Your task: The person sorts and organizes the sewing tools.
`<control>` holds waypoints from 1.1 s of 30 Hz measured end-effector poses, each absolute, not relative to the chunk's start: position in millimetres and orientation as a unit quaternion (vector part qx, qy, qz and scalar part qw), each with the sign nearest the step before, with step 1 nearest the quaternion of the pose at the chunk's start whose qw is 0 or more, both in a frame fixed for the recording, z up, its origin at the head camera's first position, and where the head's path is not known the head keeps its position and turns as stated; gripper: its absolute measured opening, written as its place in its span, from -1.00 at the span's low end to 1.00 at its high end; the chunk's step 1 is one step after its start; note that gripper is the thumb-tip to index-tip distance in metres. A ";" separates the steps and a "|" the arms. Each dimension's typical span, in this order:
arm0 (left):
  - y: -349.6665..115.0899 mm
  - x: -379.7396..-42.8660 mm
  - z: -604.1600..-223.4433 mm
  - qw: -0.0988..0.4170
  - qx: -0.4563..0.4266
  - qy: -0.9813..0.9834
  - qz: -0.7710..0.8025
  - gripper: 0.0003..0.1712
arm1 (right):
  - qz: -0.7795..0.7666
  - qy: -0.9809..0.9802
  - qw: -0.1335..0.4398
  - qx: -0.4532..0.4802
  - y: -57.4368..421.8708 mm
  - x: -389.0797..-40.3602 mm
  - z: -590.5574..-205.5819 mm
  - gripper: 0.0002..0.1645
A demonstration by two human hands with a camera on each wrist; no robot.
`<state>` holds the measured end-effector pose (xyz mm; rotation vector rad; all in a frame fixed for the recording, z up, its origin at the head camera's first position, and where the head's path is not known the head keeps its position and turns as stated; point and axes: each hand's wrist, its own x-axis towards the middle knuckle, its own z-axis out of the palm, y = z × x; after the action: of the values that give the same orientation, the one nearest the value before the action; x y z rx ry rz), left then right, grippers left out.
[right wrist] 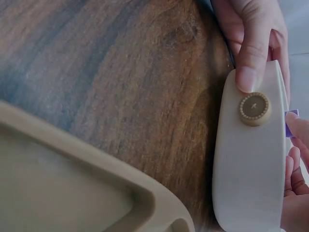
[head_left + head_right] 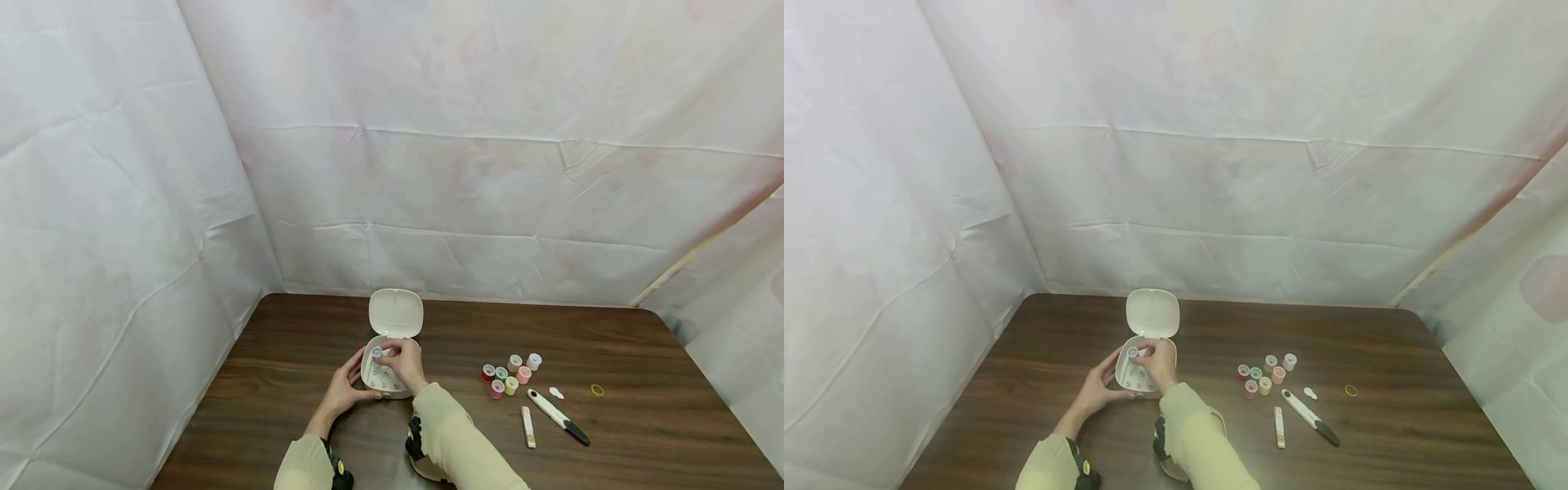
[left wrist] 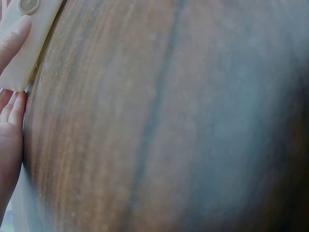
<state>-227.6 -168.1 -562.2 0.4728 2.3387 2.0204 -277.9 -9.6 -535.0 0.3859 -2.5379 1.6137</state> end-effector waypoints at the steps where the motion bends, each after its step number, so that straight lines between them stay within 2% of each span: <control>1: -168.0 -227.4 -561.8 0.008 0.151 0.749 0.645 0.10 | 0.531 -0.836 0.056 0.127 -9.7 -277.8 -534.8 -0.76; 12: -168.6 -227.3 -561.5 0.001 0.163 0.748 0.644 0.10 | 0.512 -0.845 0.085 0.128 -13.0 -278.9 -540.5 -0.76; 22: -172.9 -239.8 -591.0 -0.019 0.177 0.745 0.643 0.12 | 0.501 -0.852 0.086 0.127 -13.8 -278.3 -545.3 -0.75; 33: -173.5 -240.3 -592.9 -0.020 0.173 0.748 0.641 0.13 | 0.493 -0.858 0.073 0.126 -14.2 -279.0 -547.2 -0.74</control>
<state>-240.3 -173.5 -592.9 0.5500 2.3807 2.0386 -279.0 -14.2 -547.2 0.3772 -2.5758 1.4822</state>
